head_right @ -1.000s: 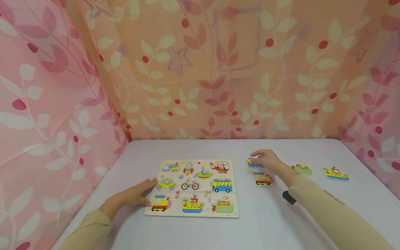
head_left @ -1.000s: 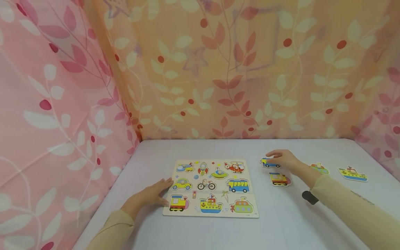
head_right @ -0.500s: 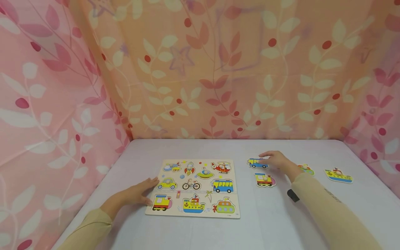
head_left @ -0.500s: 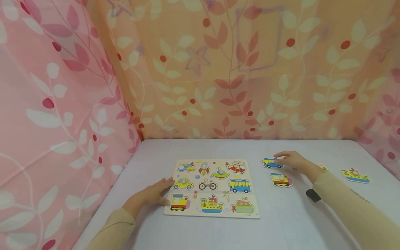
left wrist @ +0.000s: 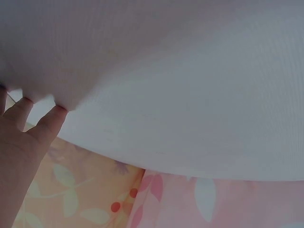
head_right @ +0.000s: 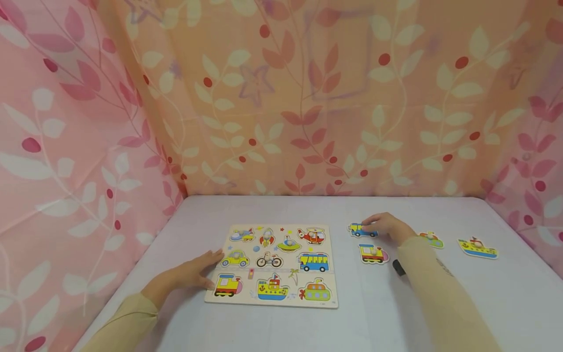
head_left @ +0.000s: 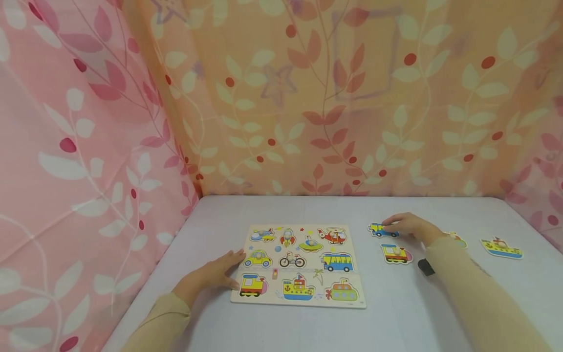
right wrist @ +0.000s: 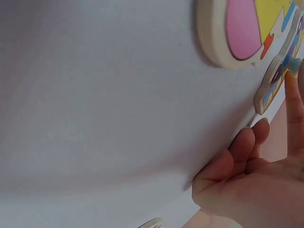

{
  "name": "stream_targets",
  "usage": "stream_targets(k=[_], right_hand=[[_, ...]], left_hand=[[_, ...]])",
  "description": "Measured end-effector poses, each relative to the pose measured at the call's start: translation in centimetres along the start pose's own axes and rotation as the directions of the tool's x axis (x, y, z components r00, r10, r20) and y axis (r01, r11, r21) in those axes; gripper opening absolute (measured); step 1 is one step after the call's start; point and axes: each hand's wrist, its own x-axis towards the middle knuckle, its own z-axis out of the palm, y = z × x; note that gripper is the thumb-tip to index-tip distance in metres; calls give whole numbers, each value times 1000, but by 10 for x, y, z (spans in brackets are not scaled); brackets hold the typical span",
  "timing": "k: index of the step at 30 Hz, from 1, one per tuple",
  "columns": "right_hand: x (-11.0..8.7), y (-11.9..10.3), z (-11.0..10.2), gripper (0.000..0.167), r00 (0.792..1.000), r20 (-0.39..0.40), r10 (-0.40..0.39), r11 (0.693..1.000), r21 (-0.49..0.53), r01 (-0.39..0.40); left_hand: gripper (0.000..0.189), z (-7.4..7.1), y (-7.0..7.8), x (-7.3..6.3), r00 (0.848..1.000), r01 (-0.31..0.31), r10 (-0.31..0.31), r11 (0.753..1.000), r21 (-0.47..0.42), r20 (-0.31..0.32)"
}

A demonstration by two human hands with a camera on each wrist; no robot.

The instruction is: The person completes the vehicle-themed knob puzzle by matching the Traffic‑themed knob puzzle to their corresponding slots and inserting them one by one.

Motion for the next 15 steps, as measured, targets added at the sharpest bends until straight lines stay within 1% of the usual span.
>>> stream_targets(k=[3,6,8,11,15], right_hand=[[2,3,2,55,1000,-15,-1,1000,-21,1],[4,5,0,51,999,-25,-29,998,-48,28],[4,5,1,47,999,-36,-35,997,-65,32],[3,5,2,42,998,-35,-44,997,-67,42],[3,3,3,37,999,-37,-28,998,-56,26]], left_hand=[[88,2,-2,1,1000,0,0,1000,12,4],[88,1,-1,3,1000,-2,2,1000,12,6],[88,1,-1,3,1000,-5,5,1000,3,9],[88,0,0,2,1000,-1,1,1000,-5,11],[88,1,0,2,1000,9,-9,1000,-3,7]])
